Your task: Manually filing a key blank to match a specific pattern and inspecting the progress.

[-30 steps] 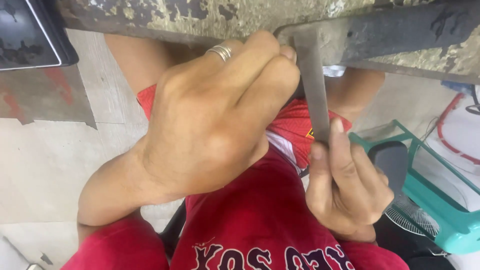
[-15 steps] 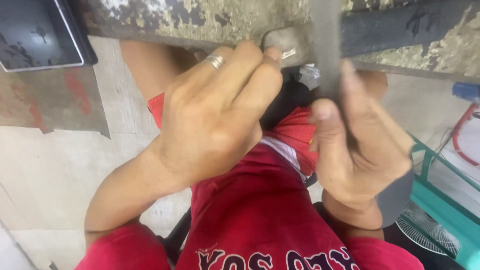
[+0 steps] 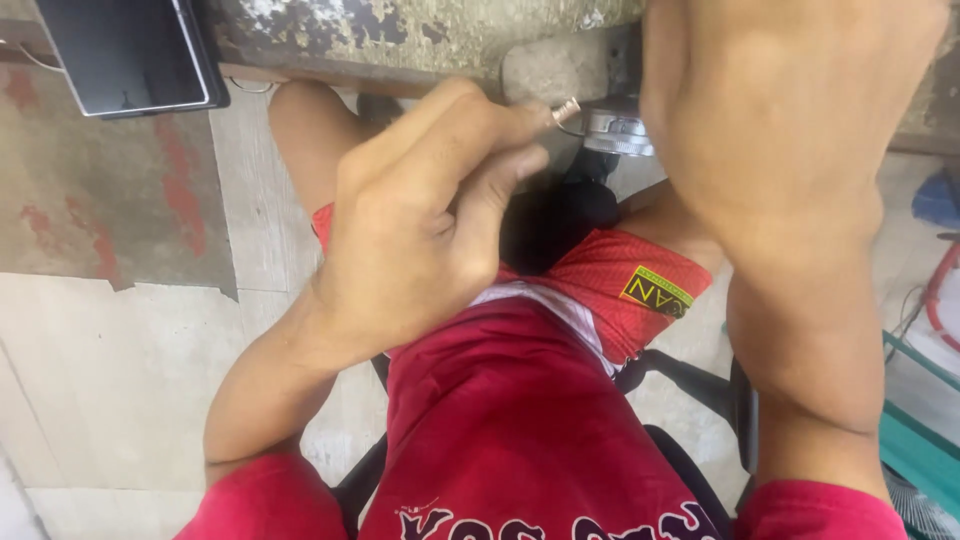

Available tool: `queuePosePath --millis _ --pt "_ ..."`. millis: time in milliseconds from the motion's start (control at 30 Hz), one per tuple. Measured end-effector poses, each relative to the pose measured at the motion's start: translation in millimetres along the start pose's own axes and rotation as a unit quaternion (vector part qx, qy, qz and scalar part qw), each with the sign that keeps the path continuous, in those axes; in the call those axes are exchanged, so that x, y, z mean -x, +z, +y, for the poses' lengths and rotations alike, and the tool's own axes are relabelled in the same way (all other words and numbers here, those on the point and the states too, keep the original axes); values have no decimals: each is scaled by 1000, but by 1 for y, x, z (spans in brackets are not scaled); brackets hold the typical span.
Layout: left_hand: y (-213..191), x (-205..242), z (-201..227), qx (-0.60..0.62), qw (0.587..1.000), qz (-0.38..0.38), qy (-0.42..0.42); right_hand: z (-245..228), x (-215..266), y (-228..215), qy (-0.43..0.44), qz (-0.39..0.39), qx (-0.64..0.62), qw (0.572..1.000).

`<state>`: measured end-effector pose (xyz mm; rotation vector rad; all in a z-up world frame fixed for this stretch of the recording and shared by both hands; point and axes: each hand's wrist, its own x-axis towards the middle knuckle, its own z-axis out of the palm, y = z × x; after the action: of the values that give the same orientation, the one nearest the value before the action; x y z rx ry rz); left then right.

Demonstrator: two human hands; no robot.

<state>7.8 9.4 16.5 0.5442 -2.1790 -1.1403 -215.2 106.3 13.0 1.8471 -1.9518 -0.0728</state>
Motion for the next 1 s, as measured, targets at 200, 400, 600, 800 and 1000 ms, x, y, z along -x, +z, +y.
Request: queuePosePath --millis 200,400,600,800,1000 --pt "4 1 16 65 997 -25 -26 -8 34 -36 -19 58 -192 979" --pt "31 2 31 -104 986 -71 111 -9 47 -45 71 33 -556 827" --pt "42 -7 46 -268 937 -12 222 2 45 -43 61 91 -590 800" --pt "47 -8 52 -290 931 22 221 3 41 -44 54 98 -616 780" --pt "49 -6 48 -294 929 44 221 1 40 -42 55 87 -612 784"
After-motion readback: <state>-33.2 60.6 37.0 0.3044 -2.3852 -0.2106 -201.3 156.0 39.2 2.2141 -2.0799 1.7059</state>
